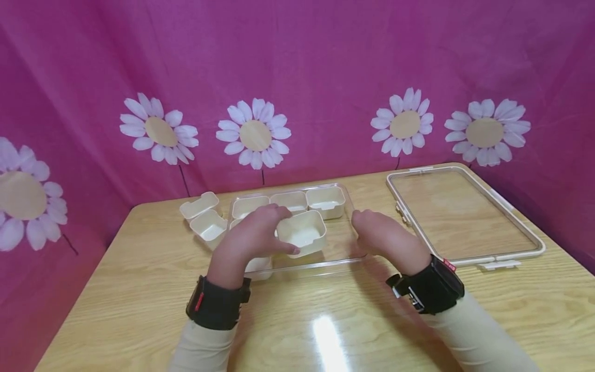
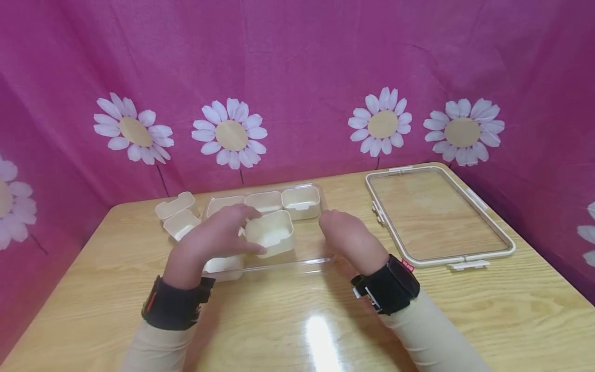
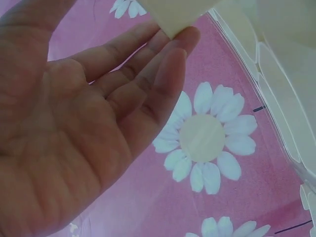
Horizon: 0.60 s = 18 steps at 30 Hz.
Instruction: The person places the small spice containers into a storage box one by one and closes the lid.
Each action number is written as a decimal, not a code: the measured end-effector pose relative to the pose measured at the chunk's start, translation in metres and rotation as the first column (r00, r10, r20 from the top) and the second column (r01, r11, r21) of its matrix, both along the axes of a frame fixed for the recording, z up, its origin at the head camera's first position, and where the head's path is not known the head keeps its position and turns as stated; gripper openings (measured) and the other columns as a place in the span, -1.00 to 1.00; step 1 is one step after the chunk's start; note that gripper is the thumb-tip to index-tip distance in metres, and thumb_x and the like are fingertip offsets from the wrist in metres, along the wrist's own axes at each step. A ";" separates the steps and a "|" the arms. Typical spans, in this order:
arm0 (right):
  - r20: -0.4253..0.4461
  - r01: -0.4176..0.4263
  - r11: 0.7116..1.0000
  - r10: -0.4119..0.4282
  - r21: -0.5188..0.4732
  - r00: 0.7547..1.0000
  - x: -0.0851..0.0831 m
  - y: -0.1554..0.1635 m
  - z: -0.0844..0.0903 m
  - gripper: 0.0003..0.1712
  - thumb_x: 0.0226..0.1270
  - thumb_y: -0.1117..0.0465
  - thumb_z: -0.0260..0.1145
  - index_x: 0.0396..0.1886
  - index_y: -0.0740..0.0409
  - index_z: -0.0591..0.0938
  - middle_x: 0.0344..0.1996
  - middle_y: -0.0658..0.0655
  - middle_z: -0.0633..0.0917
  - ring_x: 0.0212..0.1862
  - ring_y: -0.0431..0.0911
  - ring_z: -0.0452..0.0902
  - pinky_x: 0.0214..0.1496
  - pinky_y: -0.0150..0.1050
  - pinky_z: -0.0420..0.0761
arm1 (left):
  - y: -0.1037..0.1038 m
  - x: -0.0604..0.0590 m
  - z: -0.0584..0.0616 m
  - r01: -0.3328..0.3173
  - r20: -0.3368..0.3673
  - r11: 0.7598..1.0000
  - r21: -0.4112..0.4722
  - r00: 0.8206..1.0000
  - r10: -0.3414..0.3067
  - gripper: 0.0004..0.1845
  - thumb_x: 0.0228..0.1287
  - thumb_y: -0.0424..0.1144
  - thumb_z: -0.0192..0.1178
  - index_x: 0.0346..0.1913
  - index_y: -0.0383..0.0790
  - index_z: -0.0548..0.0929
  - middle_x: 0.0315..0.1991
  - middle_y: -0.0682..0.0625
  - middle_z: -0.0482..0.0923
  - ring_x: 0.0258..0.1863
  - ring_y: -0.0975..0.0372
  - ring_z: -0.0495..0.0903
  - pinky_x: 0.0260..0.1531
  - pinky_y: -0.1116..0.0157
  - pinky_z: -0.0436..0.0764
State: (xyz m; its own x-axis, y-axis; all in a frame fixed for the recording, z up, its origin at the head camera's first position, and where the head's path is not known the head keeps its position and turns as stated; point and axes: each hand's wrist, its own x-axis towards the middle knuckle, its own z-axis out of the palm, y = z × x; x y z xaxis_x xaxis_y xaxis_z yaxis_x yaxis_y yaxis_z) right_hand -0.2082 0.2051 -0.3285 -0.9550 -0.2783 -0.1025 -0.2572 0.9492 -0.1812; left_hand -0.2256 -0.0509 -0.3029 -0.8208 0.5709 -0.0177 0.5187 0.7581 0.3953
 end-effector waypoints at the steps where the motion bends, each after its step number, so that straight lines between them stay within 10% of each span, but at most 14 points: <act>1: 0.006 0.006 1.000 -0.006 0.002 1.000 0.000 0.000 0.000 -0.68 0.06 0.31 0.47 -0.28 0.36 0.53 -0.44 0.22 0.58 -0.40 0.06 0.54 -0.29 0.00 0.61 | 0.000 0.000 0.000 -0.003 0.008 1.000 0.001 1.000 0.003 -0.21 -0.01 -0.11 0.62 0.28 -0.37 0.56 0.20 -0.17 0.59 0.24 -0.01 0.52 0.28 0.07 0.48; 13: -0.086 -0.008 0.997 0.014 0.072 0.996 0.009 -0.003 0.006 -0.82 0.31 0.25 0.35 -0.32 0.26 0.54 -0.41 0.20 0.60 -0.38 0.08 0.59 -0.40 0.05 0.60 | -0.003 0.005 0.003 0.006 0.034 1.000 -0.029 0.999 -0.005 -0.22 -0.04 -0.15 0.64 0.27 -0.35 0.57 0.20 -0.17 0.60 0.25 -0.02 0.51 0.29 0.06 0.47; 18: -0.216 -0.230 0.970 0.209 -0.079 0.954 0.008 -0.009 0.006 -0.78 0.31 0.38 0.32 -0.06 0.27 0.62 -0.33 0.14 0.64 -0.33 -0.03 0.58 -0.32 -0.08 0.62 | -0.003 0.007 0.004 0.000 0.042 0.999 -0.046 0.999 0.002 -0.23 -0.06 -0.17 0.64 0.25 -0.35 0.59 0.18 -0.17 0.60 0.23 -0.02 0.52 0.28 0.06 0.47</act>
State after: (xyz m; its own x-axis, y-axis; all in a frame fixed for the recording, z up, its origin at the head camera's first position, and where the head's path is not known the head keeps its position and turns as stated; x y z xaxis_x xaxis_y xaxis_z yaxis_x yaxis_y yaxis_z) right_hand -0.2002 0.1956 -0.3226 -0.8665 -0.4822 0.1291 -0.4990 0.8441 -0.1960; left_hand -0.2190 -0.0541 -0.2992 -0.8193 0.5680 -0.0790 0.5016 0.7765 0.3813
